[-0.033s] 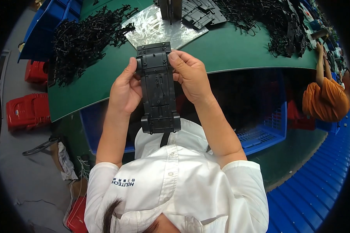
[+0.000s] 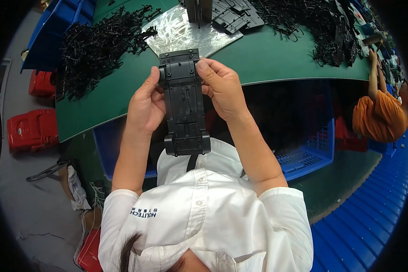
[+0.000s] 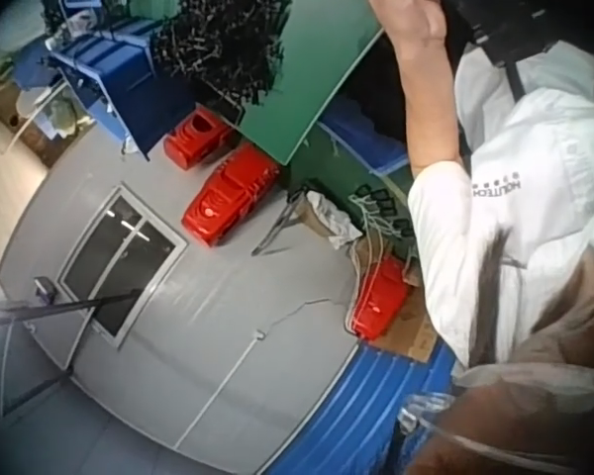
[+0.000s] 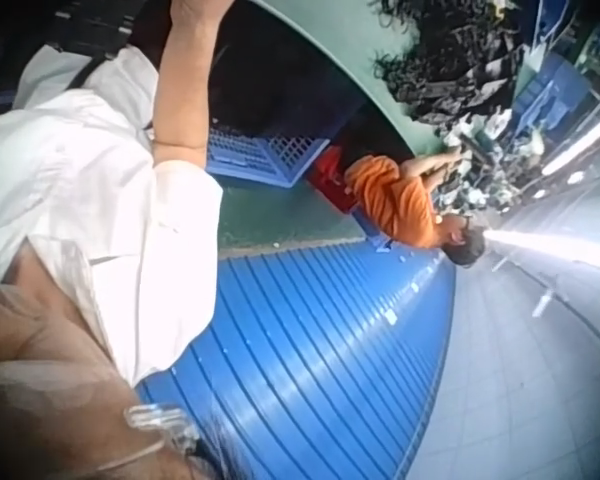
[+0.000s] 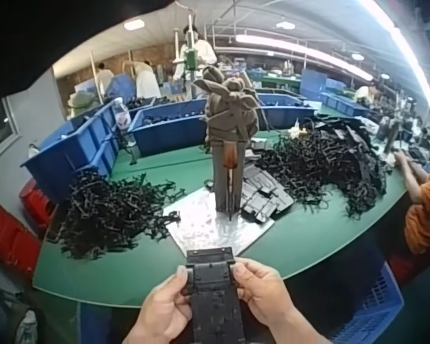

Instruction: Assembling plastic components onto a toy car chassis using an assembly machine in a factory environment.

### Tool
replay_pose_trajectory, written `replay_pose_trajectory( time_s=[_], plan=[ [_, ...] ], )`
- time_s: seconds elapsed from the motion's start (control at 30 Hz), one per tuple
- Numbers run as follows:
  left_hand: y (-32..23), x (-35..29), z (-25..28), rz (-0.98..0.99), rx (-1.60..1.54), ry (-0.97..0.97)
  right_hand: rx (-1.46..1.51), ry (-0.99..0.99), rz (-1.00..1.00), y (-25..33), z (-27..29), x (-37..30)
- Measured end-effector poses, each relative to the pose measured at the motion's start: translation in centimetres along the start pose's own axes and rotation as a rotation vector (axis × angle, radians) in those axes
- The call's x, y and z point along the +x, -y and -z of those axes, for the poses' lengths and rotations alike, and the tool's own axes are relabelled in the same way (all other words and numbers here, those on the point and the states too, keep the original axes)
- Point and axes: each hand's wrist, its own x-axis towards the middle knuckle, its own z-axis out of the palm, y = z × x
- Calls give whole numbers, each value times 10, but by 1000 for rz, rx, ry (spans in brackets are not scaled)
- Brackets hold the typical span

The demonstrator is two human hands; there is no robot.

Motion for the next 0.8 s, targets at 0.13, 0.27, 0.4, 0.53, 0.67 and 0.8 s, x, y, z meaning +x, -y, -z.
replay_pose_trajectory(
  time_s=[0.13, 0.27, 0.4, 0.53, 0.67, 0.8],
  plan=[
    [-1, -1, 0, 22, -6, 1, 10, -22, -11, -2, 3, 1],
    [-1, 0, 1, 19, 10, 28, 31, -31, -16, -3, 3, 3],
    [-2, -1, 0, -9, 25, 30, 103, -12, -14, -5, 3, 3],
    [-1, -1, 1, -24, 8, 49, 136, -24, -29, -3, -3, 1],
    [1, -1, 2, -16, -24, 70, 141, 53, -43, -8, 10, 3],
    [1, 0, 4, 13, -41, 86, 159, 55, -49, -8, 9, 4]
  ],
)
